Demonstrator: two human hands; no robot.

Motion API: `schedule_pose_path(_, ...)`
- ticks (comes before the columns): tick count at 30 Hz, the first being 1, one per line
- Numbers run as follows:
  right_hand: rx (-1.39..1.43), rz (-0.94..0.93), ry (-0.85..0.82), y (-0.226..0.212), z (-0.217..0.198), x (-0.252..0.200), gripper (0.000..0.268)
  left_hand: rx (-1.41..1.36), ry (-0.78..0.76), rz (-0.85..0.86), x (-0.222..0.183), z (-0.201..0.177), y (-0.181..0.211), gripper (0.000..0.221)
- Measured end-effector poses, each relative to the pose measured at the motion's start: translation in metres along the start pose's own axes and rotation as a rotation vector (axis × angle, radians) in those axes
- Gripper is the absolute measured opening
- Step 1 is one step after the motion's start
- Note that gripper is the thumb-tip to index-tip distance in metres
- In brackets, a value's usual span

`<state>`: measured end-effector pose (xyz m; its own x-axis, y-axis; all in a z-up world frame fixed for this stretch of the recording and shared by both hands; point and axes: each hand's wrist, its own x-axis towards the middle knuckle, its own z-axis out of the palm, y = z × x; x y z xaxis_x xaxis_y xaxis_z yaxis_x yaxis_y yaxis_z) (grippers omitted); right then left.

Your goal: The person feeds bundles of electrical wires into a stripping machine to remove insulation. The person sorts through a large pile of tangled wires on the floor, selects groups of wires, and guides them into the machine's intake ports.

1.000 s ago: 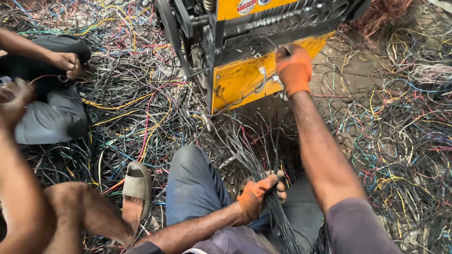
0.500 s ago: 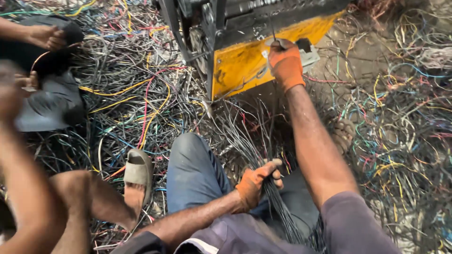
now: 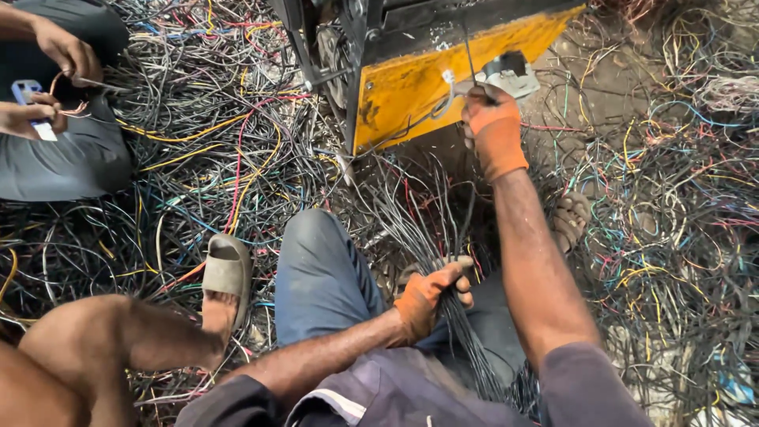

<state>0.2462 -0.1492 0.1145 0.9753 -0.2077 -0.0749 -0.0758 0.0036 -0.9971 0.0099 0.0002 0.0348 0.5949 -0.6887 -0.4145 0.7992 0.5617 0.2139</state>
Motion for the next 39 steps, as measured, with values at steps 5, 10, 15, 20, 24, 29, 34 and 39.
schedule_pose_path(5,-0.012,0.005,0.041,-0.001,-0.006,-0.011,0.022,-0.072,-0.041,0.022,0.001,-0.004,0.001,0.039)
schedule_pose_path(10,-0.104,-0.045,-0.016,-0.011,-0.011,-0.037,0.028,-0.091,-0.037,0.025,0.001,-0.006,0.0,0.037)
schedule_pose_path(15,-1.137,-0.209,-0.117,0.002,-0.008,-0.089,0.049,0.011,-0.029,0.038,0.002,-0.009,-0.001,0.037)
schedule_pose_path(20,-0.925,-0.145,-0.084,0.028,-0.003,-0.105,0.036,0.065,0.004,0.061,0.012,-0.013,-0.006,0.038)
schedule_pose_path(24,-0.715,-0.116,0.164,0.023,0.002,-0.09,0.037,0.008,0.005,0.059,0.013,-0.011,-0.006,0.036)
schedule_pose_path(29,-0.981,-0.614,0.336,0.017,0.004,-0.023,0.028,0.005,-0.005,0.032,0.012,-0.005,-0.004,0.035)
schedule_pose_path(34,-0.804,-0.622,0.26,0.022,0.009,0.033,0.016,0.003,0.033,0.056,0.007,-0.002,0.002,0.034)
schedule_pose_path(39,-0.761,-0.612,0.188,0.028,0.016,0.056,0.011,0.022,0.085,0.048,0.004,0.003,0.007,0.033)
